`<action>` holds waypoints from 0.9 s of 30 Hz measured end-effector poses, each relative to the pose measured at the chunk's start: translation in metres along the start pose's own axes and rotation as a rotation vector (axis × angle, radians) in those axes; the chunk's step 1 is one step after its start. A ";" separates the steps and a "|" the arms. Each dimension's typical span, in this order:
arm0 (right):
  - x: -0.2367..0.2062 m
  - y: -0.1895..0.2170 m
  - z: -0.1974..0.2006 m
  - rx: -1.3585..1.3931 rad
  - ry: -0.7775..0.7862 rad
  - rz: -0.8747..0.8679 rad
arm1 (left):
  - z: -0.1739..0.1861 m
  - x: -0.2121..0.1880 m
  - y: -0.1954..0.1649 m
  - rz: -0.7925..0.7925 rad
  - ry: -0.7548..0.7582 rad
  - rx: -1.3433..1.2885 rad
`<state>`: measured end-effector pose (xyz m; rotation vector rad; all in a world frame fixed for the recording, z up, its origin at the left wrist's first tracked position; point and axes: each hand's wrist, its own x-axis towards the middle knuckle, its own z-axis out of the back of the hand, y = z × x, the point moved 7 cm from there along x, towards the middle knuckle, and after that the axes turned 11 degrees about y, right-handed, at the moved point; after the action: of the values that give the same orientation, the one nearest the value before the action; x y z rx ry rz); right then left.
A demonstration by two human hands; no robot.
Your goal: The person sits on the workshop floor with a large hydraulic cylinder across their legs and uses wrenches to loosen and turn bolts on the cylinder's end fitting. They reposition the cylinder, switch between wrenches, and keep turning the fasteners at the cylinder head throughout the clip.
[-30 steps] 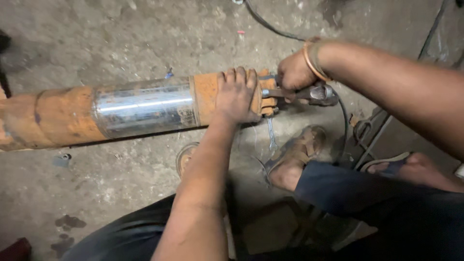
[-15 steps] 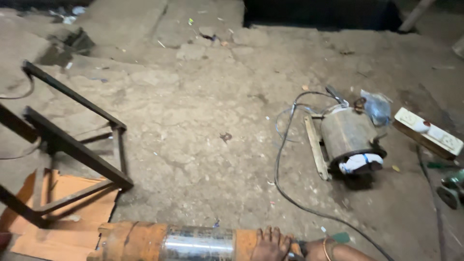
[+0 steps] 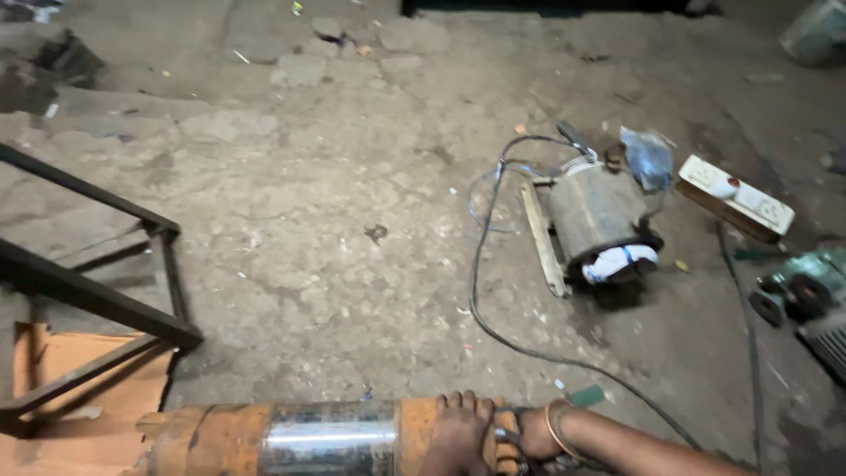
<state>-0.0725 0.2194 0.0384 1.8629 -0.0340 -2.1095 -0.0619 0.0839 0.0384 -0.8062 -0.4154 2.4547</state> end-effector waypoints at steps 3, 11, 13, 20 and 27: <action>-0.017 -0.005 0.002 0.162 0.021 -0.074 | 0.013 -0.006 -0.004 0.028 0.086 -0.002; -0.025 -0.003 0.004 0.307 0.001 -0.115 | -0.006 0.004 0.006 0.059 0.067 -0.043; -0.033 0.002 -0.002 0.269 -0.026 -0.125 | -0.011 0.006 0.009 0.044 0.059 -0.036; -0.065 0.018 -0.058 0.374 -0.312 -0.018 | -0.019 -0.005 -0.016 0.001 -0.053 0.059; -0.020 -0.019 -0.074 0.632 -0.105 0.021 | -0.024 -0.005 -0.012 0.008 -0.018 0.109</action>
<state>-0.0034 0.2567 0.0422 2.0396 -0.8264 -2.3558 -0.0392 0.0937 0.0267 -0.7414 -0.2823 2.4700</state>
